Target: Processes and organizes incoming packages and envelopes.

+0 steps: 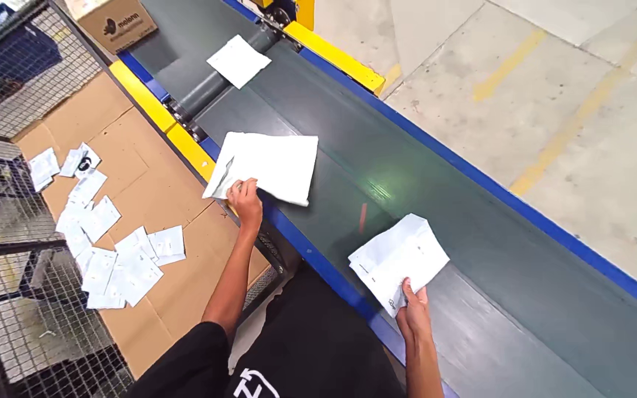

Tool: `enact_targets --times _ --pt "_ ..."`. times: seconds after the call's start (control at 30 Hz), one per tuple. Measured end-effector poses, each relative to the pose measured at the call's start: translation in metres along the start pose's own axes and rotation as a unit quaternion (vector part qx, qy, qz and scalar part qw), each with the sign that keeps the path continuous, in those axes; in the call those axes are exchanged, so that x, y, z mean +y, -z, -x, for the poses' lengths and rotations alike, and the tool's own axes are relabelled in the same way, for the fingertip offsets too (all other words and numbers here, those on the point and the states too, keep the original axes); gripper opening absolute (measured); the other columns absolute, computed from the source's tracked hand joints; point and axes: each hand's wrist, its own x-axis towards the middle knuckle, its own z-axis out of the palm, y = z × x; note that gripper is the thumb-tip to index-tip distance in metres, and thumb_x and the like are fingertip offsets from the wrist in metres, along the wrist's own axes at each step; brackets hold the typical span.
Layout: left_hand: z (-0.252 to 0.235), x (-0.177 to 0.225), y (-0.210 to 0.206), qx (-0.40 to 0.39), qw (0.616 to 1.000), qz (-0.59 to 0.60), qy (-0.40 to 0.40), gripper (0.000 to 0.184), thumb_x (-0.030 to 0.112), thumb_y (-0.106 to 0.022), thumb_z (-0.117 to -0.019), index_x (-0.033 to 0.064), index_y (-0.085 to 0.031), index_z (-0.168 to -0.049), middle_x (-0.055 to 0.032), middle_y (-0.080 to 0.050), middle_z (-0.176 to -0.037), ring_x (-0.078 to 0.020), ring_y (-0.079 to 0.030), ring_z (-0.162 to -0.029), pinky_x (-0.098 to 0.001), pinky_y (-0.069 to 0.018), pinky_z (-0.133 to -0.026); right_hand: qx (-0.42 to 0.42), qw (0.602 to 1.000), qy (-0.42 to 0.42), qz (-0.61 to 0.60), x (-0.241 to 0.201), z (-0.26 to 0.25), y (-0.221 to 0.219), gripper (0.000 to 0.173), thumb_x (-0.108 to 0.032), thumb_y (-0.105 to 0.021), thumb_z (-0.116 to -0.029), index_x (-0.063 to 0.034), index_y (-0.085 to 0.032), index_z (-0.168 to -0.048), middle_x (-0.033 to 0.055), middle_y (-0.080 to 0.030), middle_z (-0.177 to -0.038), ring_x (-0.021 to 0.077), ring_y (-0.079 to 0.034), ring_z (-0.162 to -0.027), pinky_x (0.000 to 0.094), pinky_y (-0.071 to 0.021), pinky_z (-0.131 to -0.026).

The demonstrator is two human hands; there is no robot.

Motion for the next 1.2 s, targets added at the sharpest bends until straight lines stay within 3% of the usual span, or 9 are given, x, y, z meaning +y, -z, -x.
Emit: enact_targets --times 0.23,0.37,0.47,0.53,0.67,0.83,1.0,1.07,1.2 --pt "0.046 -0.040 0.083 0.067 0.990 -0.016 0.122 0.025 0.015 -0.052 -0.1038 0.0120 -0.074 -0.114 -0.0060 -0.075 -0.113 -0.0425 -0.055 -0.119 -0.0649 -0.0352 -0.095 -0.176 0.965 0.025 0.190 -0.063 -0.088 -0.075 0.057 -0.013 -0.058 -0.1018 -0.0083 -0.032 -0.152 0.0085 -0.063 -0.127 0.0110 -0.069 -0.104 0.0313 -0.0611 -0.088" --pt "0.092 -0.042 0.100 0.035 0.989 -0.006 0.145 0.026 0.012 -0.053 -0.1019 0.0151 -0.076 -0.114 -0.0028 -0.076 -0.112 -0.0370 -0.059 -0.110 -0.0601 -0.0378 -0.092 -0.358 0.807 0.119 0.454 -0.100 -0.166 -0.162 0.059 -0.022 -0.069 -0.0957 -0.0021 -0.045 -0.145 0.0174 -0.067 -0.121 0.0219 -0.069 -0.104 0.0448 -0.0582 -0.092" --pt "0.132 -0.036 0.101 0.009 0.987 0.053 0.151 0.026 0.001 -0.053 -0.1015 0.0015 -0.074 -0.115 -0.0143 -0.075 -0.117 -0.0305 -0.071 -0.111 -0.0492 -0.0550 -0.101 -0.461 0.679 0.205 0.534 -0.120 -0.213 -0.240 0.056 -0.028 -0.067 -0.0964 -0.0030 -0.050 -0.144 0.0202 -0.067 -0.122 0.0287 -0.068 -0.110 0.0535 -0.0536 -0.098" --pt "0.152 -0.027 0.100 0.028 0.983 0.095 0.154 0.025 -0.003 -0.051 -0.1007 -0.0050 -0.073 -0.114 -0.0190 -0.074 -0.117 -0.0278 -0.071 -0.114 -0.0438 -0.0551 -0.104 -0.491 0.648 0.246 0.528 -0.131 -0.233 -0.296 0.051 -0.026 -0.068 -0.0973 -0.0027 -0.053 -0.140 0.0209 -0.069 -0.115 0.0311 -0.069 -0.104 0.0561 -0.0543 -0.094" --pt "0.183 -0.012 0.105 0.023 0.978 0.119 0.172 0.025 -0.004 -0.050 -0.0995 -0.0066 -0.072 -0.112 -0.0187 -0.073 -0.118 -0.0246 -0.070 -0.116 -0.0386 -0.0548 -0.104 -0.443 0.639 0.345 0.526 -0.142 -0.263 -0.408 0.054 -0.026 -0.074 -0.0927 0.0006 -0.054 -0.136 0.0259 -0.067 -0.114 0.0403 -0.067 -0.105 0.0623 -0.0521 -0.094" --pt "0.202 -0.003 0.110 0.020 0.972 0.123 0.201 0.025 -0.006 -0.050 -0.0971 -0.0062 -0.072 -0.109 -0.0174 -0.073 -0.118 -0.0226 -0.069 -0.117 -0.0361 -0.0545 -0.105 -0.285 0.651 0.307 0.633 -0.137 -0.297 -0.485 0.077 -0.033 -0.081 -0.0836 0.0095 -0.051 -0.140 0.0405 -0.039 -0.147 0.0589 -0.038 -0.136 0.0735 -0.0343 -0.107" --pt "0.198 -0.004 0.108 0.031 0.969 0.131 0.209 0.026 -0.007 -0.049 -0.0964 -0.0057 -0.072 -0.110 -0.0166 -0.073 -0.118 -0.0208 -0.069 -0.117 -0.0346 -0.0543 -0.105 -0.203 0.671 0.202 0.684 -0.132 -0.284 -0.460 0.088 -0.043 -0.086 -0.0775 0.0103 -0.051 -0.139 0.0458 -0.036 -0.145 0.0622 -0.040 -0.133 0.0758 -0.0382 -0.101" --pt "0.192 -0.005 0.105 0.027 0.963 0.149 0.223 0.026 -0.005 -0.049 -0.0974 -0.0058 -0.070 -0.112 -0.0165 -0.072 -0.118 -0.0201 -0.069 -0.116 -0.0349 -0.0546 -0.103 -0.176 0.682 0.193 0.683 -0.127 -0.278 -0.435 0.090 -0.044 -0.086 -0.0778 0.0139 -0.049 -0.136 0.0441 -0.043 -0.140 0.0589 -0.046 -0.129 0.0721 -0.0413 -0.100" --pt "0.171 -0.005 0.098 0.036 0.895 0.312 0.317 0.028 -0.002 -0.051 -0.0969 -0.0091 -0.057 -0.123 -0.0164 -0.065 -0.122 -0.0179 -0.065 -0.111 -0.0333 -0.0563 -0.096 -0.145 0.746 0.145 0.633 -0.121 -0.261 -0.379 0.107 -0.040 -0.091 -0.0710 0.0120 -0.035 -0.145 0.0413 -0.051 -0.133 0.0556 -0.054 -0.123 0.0700 -0.0449 -0.099"
